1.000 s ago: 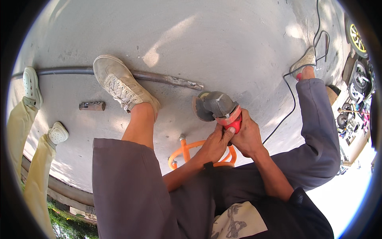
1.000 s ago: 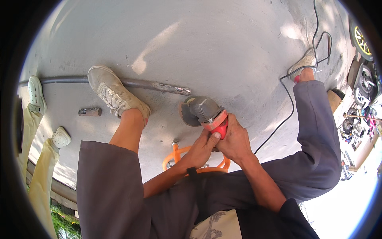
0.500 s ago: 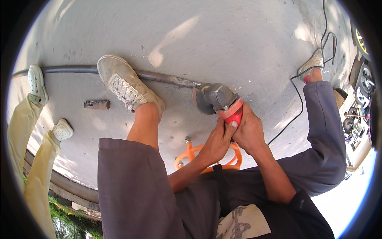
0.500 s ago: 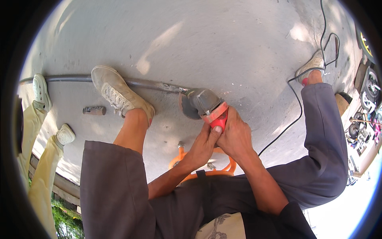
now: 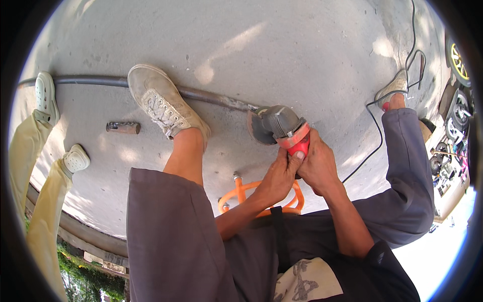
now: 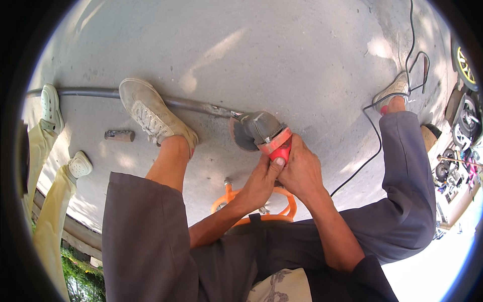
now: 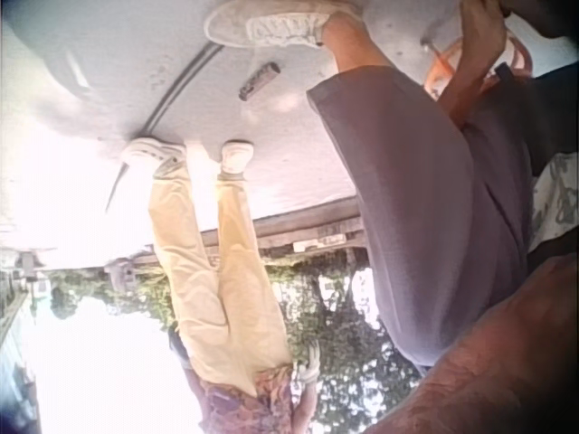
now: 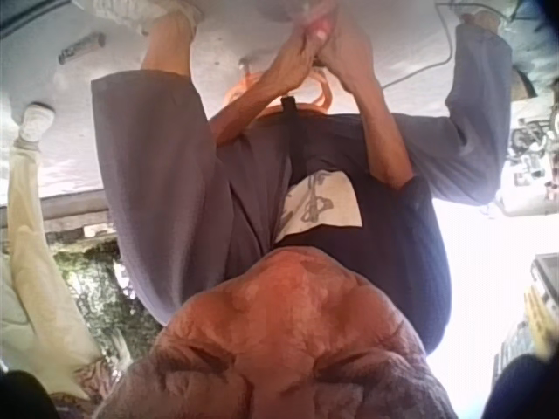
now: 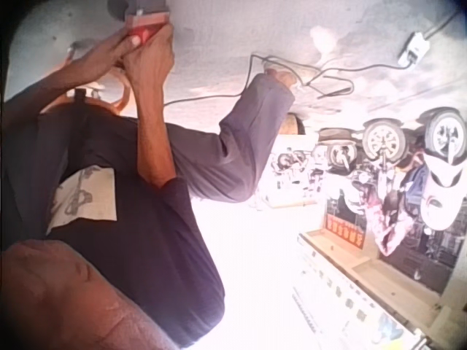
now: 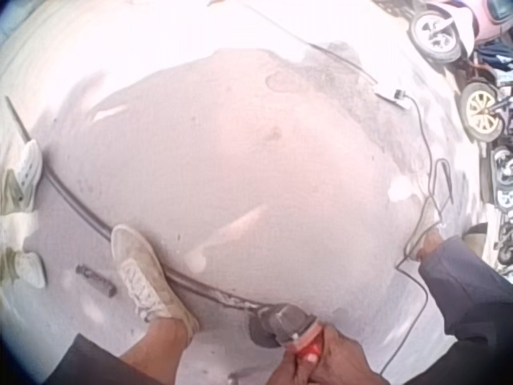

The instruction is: The person uses a handheld angle grinder to cut a long metal rod lying on a concrete floor. They secure the rod with their left foot while operating the tool with both hands, creating sparks as the blade cuts through the metal. The person pauses to reposition the rod and the grinder, then continues cutting until the rod is severed into two pieces.

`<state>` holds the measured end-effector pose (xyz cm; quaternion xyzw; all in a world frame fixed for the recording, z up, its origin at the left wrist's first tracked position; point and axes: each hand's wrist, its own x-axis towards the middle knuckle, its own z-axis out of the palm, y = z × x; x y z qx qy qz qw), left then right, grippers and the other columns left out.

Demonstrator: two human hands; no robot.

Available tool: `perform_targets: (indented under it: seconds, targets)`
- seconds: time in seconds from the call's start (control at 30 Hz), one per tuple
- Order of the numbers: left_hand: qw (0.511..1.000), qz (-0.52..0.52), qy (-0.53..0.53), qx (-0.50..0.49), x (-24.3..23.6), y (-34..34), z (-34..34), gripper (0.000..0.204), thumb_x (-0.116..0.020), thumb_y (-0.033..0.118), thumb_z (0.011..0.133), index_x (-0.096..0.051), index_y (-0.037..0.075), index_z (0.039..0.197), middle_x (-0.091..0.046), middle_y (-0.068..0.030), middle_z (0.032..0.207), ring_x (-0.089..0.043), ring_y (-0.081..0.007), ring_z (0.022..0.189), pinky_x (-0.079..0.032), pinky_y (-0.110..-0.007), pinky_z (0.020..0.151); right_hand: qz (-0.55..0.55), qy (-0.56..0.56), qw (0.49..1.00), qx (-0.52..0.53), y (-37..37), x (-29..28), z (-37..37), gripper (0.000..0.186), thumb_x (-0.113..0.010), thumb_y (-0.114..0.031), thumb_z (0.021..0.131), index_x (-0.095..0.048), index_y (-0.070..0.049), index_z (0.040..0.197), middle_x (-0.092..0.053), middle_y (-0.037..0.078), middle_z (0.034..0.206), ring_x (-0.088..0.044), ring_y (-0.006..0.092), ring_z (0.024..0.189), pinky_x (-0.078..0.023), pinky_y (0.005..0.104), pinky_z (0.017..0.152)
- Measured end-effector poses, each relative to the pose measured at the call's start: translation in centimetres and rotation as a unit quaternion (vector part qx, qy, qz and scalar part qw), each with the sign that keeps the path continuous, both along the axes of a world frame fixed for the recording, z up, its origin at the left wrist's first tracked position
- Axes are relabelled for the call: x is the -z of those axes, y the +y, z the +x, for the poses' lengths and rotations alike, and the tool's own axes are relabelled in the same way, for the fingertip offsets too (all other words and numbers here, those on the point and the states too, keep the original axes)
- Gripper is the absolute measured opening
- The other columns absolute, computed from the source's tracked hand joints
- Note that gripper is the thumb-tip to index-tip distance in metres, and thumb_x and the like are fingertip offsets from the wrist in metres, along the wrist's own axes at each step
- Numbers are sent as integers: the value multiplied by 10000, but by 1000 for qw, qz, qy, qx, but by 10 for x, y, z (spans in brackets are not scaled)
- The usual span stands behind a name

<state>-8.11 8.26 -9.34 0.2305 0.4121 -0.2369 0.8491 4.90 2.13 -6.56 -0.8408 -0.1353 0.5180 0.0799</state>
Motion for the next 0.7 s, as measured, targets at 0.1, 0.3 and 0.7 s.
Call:
perform_targets:
  seconds: [0.1,0.3,0.7]
  targets:
    - [1000,-4,10,24,-3,8,5,670,-408,449,1144,-258,-42,1575,-487,-231,1468,-572,-312,1317,-535,-450,1072,1,-3,1000,-11,-2,2,2,554,-841,-229,784,-531,30,1163,-716,264,1018,-711,462,925,-570,500,759]
    - [999,5,17,26,-1,5,5,684,-409,463,1141,-255,-43,1577,-480,-243,1478,-575,-322,1328,-542,-451,1066,-3,12,1000,-18,2,3,8,551,-828,-245,792,-528,33,1160,-716,276,990,-711,465,928,-568,505,764]
    - [999,-11,20,32,2,7,12,699,-407,479,1137,-210,-4,1603,-496,-244,1470,-596,-341,1321,-566,-461,1050,-26,50,998,25,9,5,18,496,-789,-242,830,-550,47,1154,-722,285,978,-710,478,916,-559,500,777]
